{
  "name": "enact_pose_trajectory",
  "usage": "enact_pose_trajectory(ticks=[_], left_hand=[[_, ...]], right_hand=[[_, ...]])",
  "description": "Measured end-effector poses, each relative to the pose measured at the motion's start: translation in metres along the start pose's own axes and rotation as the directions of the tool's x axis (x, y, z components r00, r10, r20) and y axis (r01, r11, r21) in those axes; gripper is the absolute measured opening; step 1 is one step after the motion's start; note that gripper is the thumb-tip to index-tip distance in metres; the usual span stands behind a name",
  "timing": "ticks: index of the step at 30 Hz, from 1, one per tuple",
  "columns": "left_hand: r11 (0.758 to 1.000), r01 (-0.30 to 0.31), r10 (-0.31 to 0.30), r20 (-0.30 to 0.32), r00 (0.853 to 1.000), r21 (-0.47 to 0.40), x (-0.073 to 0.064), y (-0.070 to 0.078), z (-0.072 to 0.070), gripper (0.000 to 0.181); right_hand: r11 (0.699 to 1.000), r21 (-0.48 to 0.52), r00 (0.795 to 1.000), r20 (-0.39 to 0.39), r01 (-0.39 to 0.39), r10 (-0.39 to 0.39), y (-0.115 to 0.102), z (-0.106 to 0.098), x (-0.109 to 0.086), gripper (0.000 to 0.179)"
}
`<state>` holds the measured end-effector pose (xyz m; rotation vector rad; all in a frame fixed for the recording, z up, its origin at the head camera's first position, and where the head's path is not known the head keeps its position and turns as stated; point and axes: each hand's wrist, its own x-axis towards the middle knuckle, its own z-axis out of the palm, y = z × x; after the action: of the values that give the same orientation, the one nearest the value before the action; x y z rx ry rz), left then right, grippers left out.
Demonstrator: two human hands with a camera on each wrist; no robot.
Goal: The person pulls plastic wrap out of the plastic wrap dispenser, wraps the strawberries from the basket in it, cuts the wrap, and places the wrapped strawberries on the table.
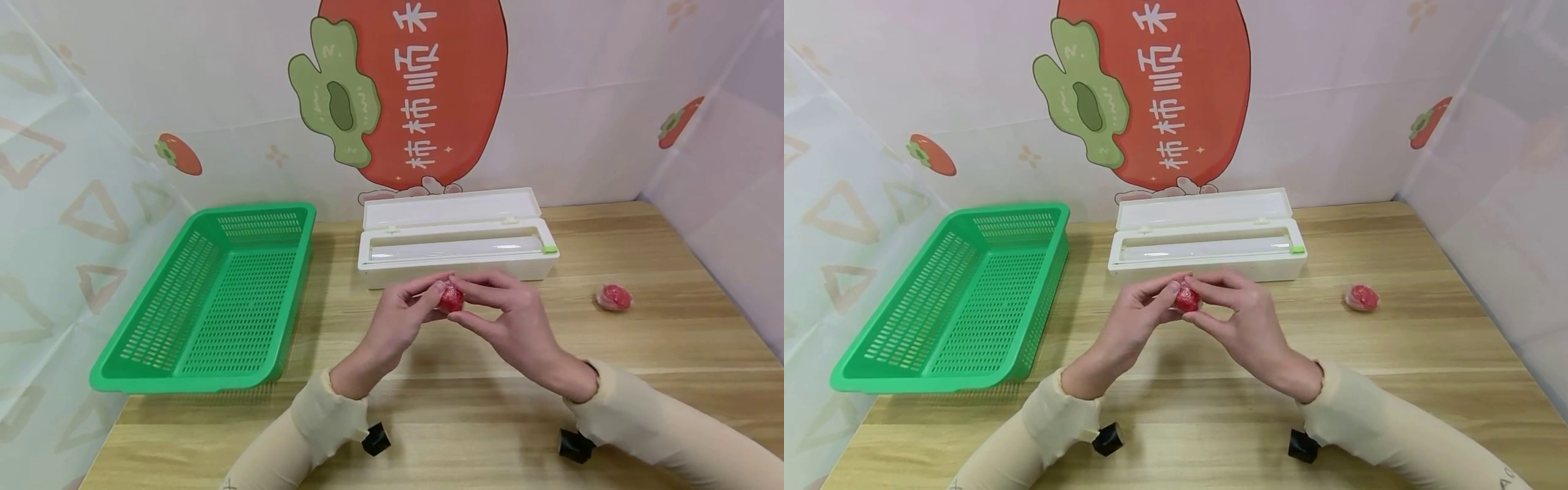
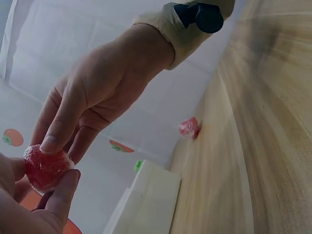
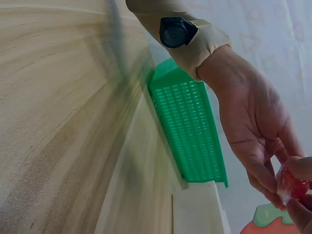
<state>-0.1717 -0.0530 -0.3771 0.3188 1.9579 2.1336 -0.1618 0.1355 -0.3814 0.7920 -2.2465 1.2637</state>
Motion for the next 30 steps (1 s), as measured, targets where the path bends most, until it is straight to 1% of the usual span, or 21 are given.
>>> enact_pose_trajectory(ticks=[4,6,9,11,14,16,20,23,26,28,30], left_hand=[[0.999,0.02,-0.021,-0.04,0.999,-0.033,0.001,-0.002,-0.002,0.033],[0.999,0.021,-0.022,-0.037,0.999,-0.036,0.001,-0.002,-0.003,0.031],[0.999,0.017,-0.016,0.006,1.0,-0.033,0.001,-0.001,-0.004,0.034],[0.999,0.014,-0.012,0.053,0.999,-0.037,0.0,-0.001,-0.005,0.037],[0.999,0.005,0.001,0.128,0.992,-0.052,-0.001,0.0,-0.007,0.041],[0.998,0.002,0.009,0.163,0.987,-0.069,-0.002,-0.001,-0.008,0.042],[0.994,0.01,0.011,0.19,0.982,-0.109,-0.002,-0.004,-0.009,0.042],[0.991,0.028,-0.001,0.207,0.978,-0.129,-0.002,-0.005,-0.01,0.043],[0.991,0.04,-0.01,0.22,0.975,-0.131,-0.002,-0.005,-0.009,0.044],[0.992,0.036,-0.008,0.222,0.975,-0.124,-0.002,-0.006,-0.009,0.043],[0.992,0.022,0.007,0.223,0.975,-0.127,-0.003,-0.007,-0.009,0.043]], right_hand=[[0.999,0.033,0.998,0.063,-0.014,0.012,0.0,0.0,-0.001,0.056],[0.999,0.038,0.996,0.083,-0.025,0.022,0.001,-0.001,0.0,0.057],[0.998,0.056,0.995,0.09,-0.042,0.037,0.002,-0.004,0.003,0.052],[0.993,0.094,0.993,0.1,-0.071,0.062,0.004,-0.007,0.005,0.049],[0.981,0.163,0.989,0.12,-0.103,0.084,0.008,-0.012,0.007,0.045],[0.979,0.181,0.988,0.134,-0.097,0.073,0.01,-0.015,0.008,0.043],[0.988,0.15,0.983,0.185,-0.035,0.006,0.014,-0.02,0.01,0.043],[0.989,0.142,0.978,0.203,0.028,-0.056,0.016,-0.024,0.012,0.043],[0.988,0.097,0.976,0.17,0.12,-0.135,0.016,-0.026,0.014,0.041],[0.98,0.066,0.97,0.141,0.19,-0.197,0.017,-0.026,0.016,0.04],[0.969,0.033,0.962,0.118,0.244,-0.246,0.018,-0.025,0.017,0.04]])
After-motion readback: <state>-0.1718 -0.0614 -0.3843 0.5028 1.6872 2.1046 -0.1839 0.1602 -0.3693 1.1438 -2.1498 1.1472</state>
